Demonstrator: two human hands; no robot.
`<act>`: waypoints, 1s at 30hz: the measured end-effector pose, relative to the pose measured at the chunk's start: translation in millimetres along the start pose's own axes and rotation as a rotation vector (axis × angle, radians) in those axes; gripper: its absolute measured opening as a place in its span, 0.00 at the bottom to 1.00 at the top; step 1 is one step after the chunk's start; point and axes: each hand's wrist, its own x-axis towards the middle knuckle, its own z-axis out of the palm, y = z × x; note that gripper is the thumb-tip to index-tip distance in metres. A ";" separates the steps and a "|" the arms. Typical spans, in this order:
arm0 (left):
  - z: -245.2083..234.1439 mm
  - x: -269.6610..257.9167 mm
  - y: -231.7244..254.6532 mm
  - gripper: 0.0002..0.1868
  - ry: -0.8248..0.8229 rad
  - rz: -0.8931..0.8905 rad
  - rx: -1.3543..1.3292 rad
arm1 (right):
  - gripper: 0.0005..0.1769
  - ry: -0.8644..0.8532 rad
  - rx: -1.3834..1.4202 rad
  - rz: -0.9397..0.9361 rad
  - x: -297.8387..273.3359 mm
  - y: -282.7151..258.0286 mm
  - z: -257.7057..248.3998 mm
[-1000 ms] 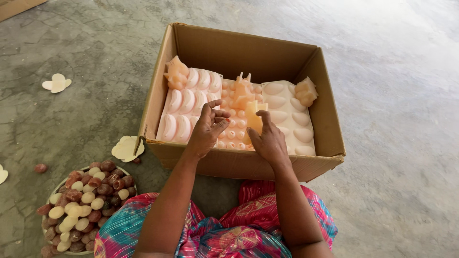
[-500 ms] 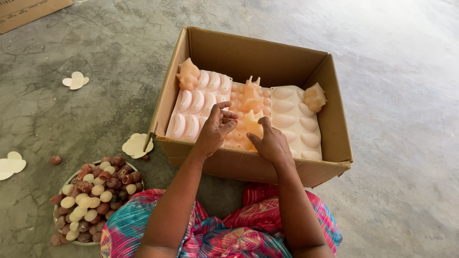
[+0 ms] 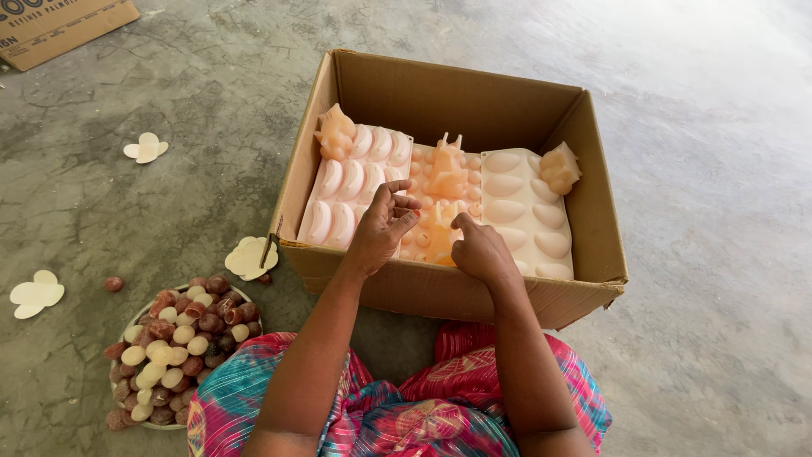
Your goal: The person sits on the floor and sorts small craft items. They handle flower-shaped white pieces and small brown objects, moving them between a cardboard box containing molds and a metal tray. The person picks up items one by one and places them into the box or tray.
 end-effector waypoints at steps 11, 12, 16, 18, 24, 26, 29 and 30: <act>21.1 -1.7 7.5 0.16 -0.258 -0.007 0.810 | 0.09 -0.049 0.004 -0.062 5.8 8.6 4.5; 25.5 -3.5 9.9 0.17 -0.330 0.012 0.967 | 0.08 -0.051 0.008 -0.070 5.6 9.7 4.1; 37.0 -7.9 17.9 0.21 -0.362 -0.084 1.148 | 0.10 -0.043 0.013 -0.090 5.9 11.2 4.0; 36.6 -5.2 20.8 0.23 -0.425 -0.117 1.174 | 0.10 -0.039 0.014 -0.121 7.8 12.3 4.4; 41.3 -5.4 25.2 0.26 -0.413 -0.170 1.204 | 0.08 -0.014 0.027 -0.125 7.4 15.9 5.8; 42.2 -7.4 24.7 0.26 -0.355 -0.102 1.202 | 0.06 0.069 0.064 -0.142 6.7 17.3 7.7; 42.0 -12.9 21.9 0.23 -0.218 0.045 1.086 | 0.05 0.182 0.133 -0.145 4.3 19.4 10.3; 41.2 -14.5 20.5 0.21 -0.165 0.100 1.028 | 0.05 0.217 0.159 -0.142 3.6 19.5 10.6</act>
